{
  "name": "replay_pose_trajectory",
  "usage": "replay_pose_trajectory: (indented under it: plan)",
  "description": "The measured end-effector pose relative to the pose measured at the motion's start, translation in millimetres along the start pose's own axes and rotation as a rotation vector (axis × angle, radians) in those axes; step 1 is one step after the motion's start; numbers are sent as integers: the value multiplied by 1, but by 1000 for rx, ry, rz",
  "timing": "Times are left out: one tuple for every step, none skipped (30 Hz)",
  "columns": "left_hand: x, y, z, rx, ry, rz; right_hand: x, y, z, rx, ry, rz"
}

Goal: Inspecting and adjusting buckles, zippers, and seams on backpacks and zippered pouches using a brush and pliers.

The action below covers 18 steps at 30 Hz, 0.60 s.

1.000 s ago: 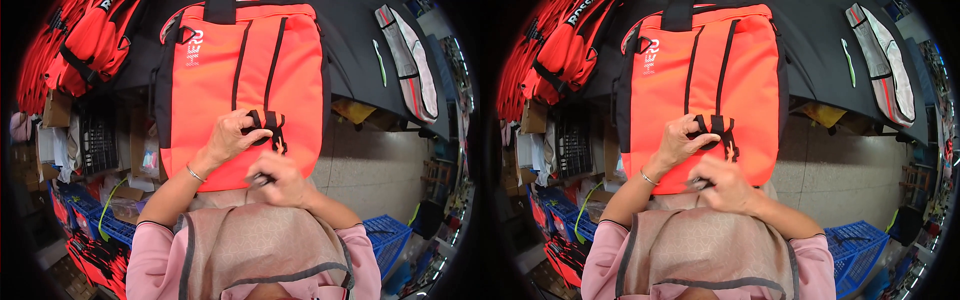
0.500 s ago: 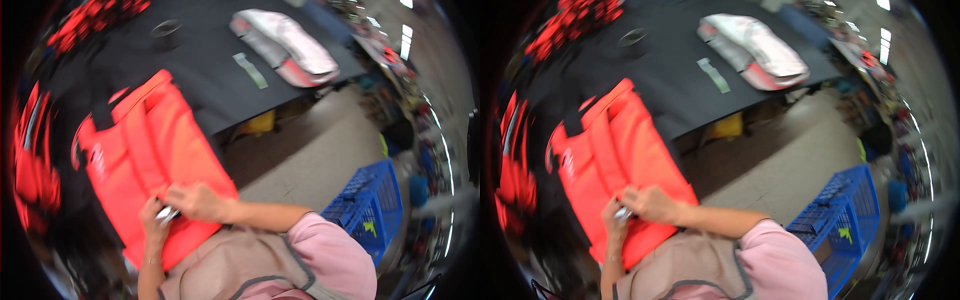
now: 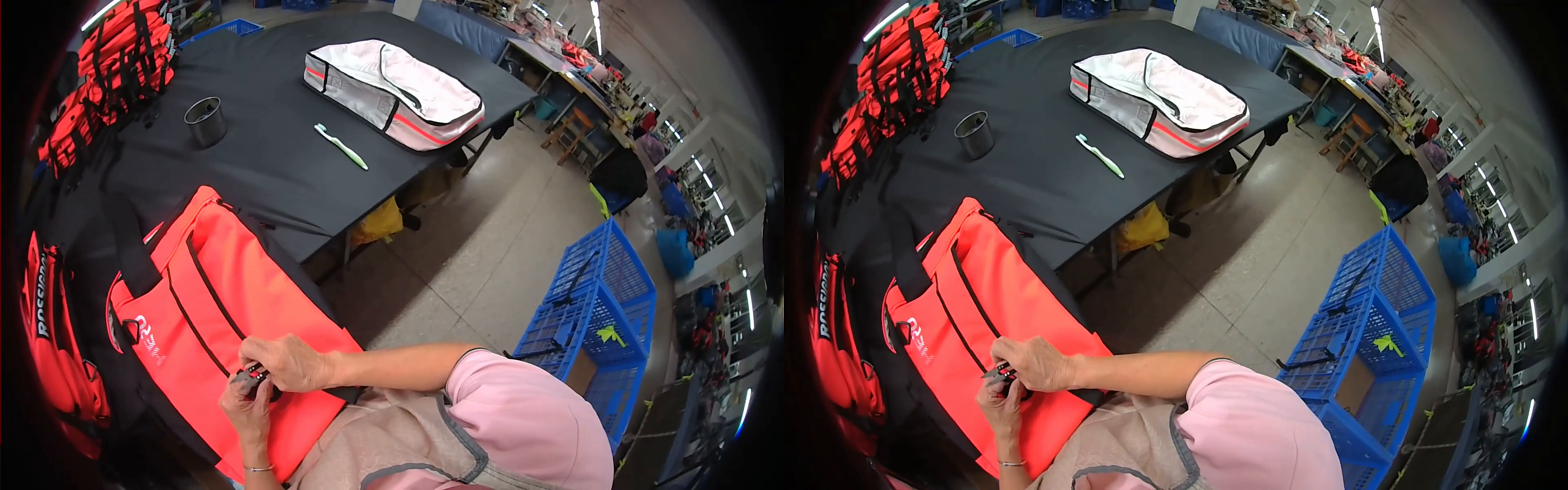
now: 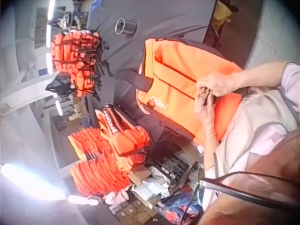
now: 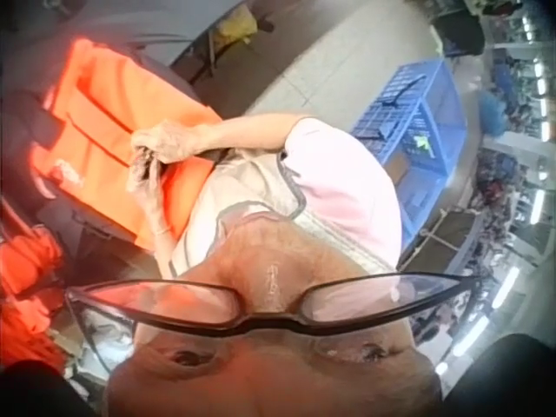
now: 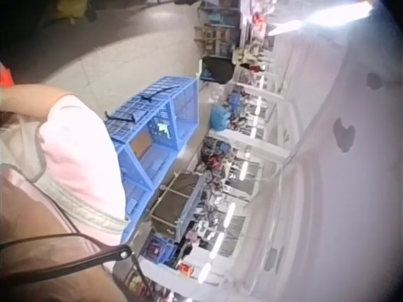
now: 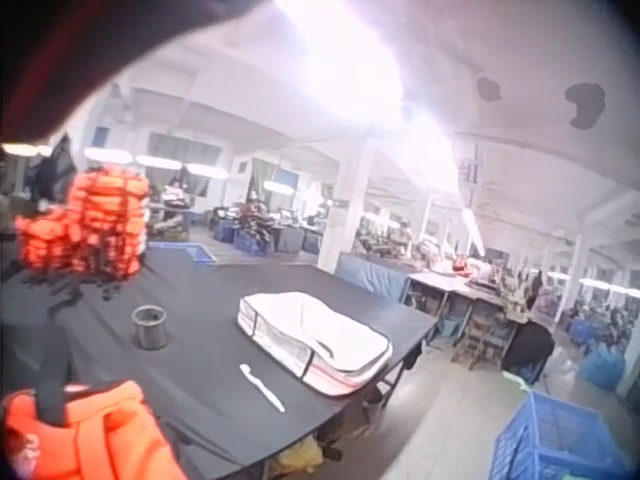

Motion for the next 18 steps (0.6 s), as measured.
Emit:
replay_pose_trajectory:
  plan:
    - [1, -1, 1, -10, -5, 7, -2, -2, -1, 76, -74, 5]
    - [2, -3, 0, -5, -5, 9, -5, -3, -2, 152, -145, 10]
    - [2, -4, -2, -19, -42, 18, -5, -4, -2, 152, -145, 6]
    - [3, -5, -2, -31, -76, 29, -5, -4, -2, 185, -152, 8]
    - [5, -7, -1, -26, -73, 35, -6, -4, -2, 219, -155, 7]
    - [3, -5, 1, 17, -115, 16, 1, -1, 0, 218, -155, 8]
    - [3, -4, 2, 56, -169, -2, 12, 4, 1, 248, -217, 3]
    - [3, -4, 12, 53, -181, -1, 21, 11, 4, 280, -279, -2]
    - [0, -1, 32, -98, 39, -21, 24, 11, 26, 174, -379, 21]
    - [0, -2, 42, -242, 258, -30, 25, 15, 35, 166, -324, 41]
    - [-1, -1, 47, -247, 248, -29, 26, 18, 40, 158, -274, 63]
    - [-5, 1, 46, -157, 194, -1, 22, 13, 39, 194, -333, 54]
    - [-9, 4, 44, -73, 137, 16, 13, 4, 30, 226, -398, 56]
    - [-10, 7, 37, -9, 12, -52, 5, -1, 20, 233, -480, 95]
    - [-14, 5, 27, 2, -141, 0, -13, -5, 18, 284, -587, 226]
    - [-14, 2, 15, -22, -170, 40, -25, -4, 17, 352, -747, 324]
    - [-9, 1, 8, -69, -82, 33, -42, -3, 20, 308, -637, 447]
    - [-10, -2, 10, -27, -246, 85, -61, -4, 31, 357, -663, 547]
Point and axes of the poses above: each hand's wrist, its own y-axis away from the middle knuckle, its own x-axis out of the palm, z = x × y, the point moved 1 cm from there along -y, towards the middle knuckle, and after that the axes turned 3 degrees about -x, right-handed, at the moved point
